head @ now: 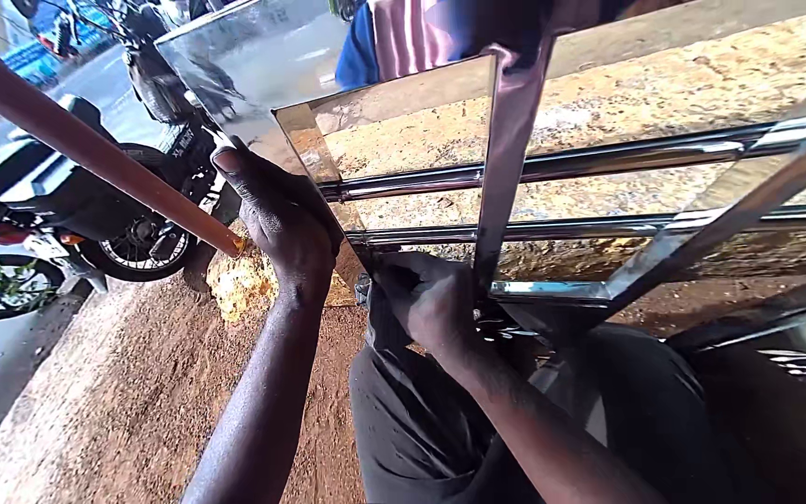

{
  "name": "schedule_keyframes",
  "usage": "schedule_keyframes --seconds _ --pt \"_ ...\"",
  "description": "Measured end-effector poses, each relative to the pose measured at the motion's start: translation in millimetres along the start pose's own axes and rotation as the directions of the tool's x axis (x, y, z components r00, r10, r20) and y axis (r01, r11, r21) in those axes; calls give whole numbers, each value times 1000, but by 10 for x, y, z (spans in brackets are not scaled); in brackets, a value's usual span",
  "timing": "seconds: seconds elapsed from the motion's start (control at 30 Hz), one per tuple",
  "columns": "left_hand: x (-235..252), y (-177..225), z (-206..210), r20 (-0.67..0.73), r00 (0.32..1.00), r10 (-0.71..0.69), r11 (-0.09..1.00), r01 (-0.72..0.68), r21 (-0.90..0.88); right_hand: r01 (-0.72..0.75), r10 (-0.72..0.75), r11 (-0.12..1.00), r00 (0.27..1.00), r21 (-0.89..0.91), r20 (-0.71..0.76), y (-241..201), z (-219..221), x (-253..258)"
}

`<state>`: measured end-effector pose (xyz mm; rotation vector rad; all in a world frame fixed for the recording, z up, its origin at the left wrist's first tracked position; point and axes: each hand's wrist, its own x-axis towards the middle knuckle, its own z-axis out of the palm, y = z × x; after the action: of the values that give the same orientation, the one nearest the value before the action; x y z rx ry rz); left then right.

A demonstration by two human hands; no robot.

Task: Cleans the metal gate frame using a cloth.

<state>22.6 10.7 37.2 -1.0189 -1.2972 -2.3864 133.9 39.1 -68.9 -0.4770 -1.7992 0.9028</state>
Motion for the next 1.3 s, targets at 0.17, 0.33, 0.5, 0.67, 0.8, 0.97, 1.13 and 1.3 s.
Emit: schedule_keyframes --seconds 0.17,0.33,0.5,0.67,0.8,0.97,1.13,1.3 --pt "-7 -35 -30 -20 1000 10 999 -9 54 -42 43 994 999 -99 5 12 66 90" --pt "27 -55 3 -24 1000 20 1000 -20 6 -150 150 989 988 4 17 -88 1 71" --pt "0 -41 10 -26 1000 18 1000 -18 5 -171 180 979 981 -111 76 -89 -35 132" --pt "-6 -45 -33 19 999 43 998 -42 -38 -176 176 983 984 58 -10 -131 2 31" --pt "-18 -33 -35 -17 1000 18 1000 -18 3 -124 123 992 992 -19 -32 -102 14 64" --pt "-4 -45 -39 14 1000 28 999 -27 -32 -115 122 990 989 82 -84 -178 46 -5" --pt "2 -24 -27 54 998 -18 1000 19 -5 -8 13 999 996 53 -90 -120 87 -36" --pt "24 -30 -29 56 998 -17 1000 18 -4 83 -86 992 996 -97 -23 -21 98 -290"
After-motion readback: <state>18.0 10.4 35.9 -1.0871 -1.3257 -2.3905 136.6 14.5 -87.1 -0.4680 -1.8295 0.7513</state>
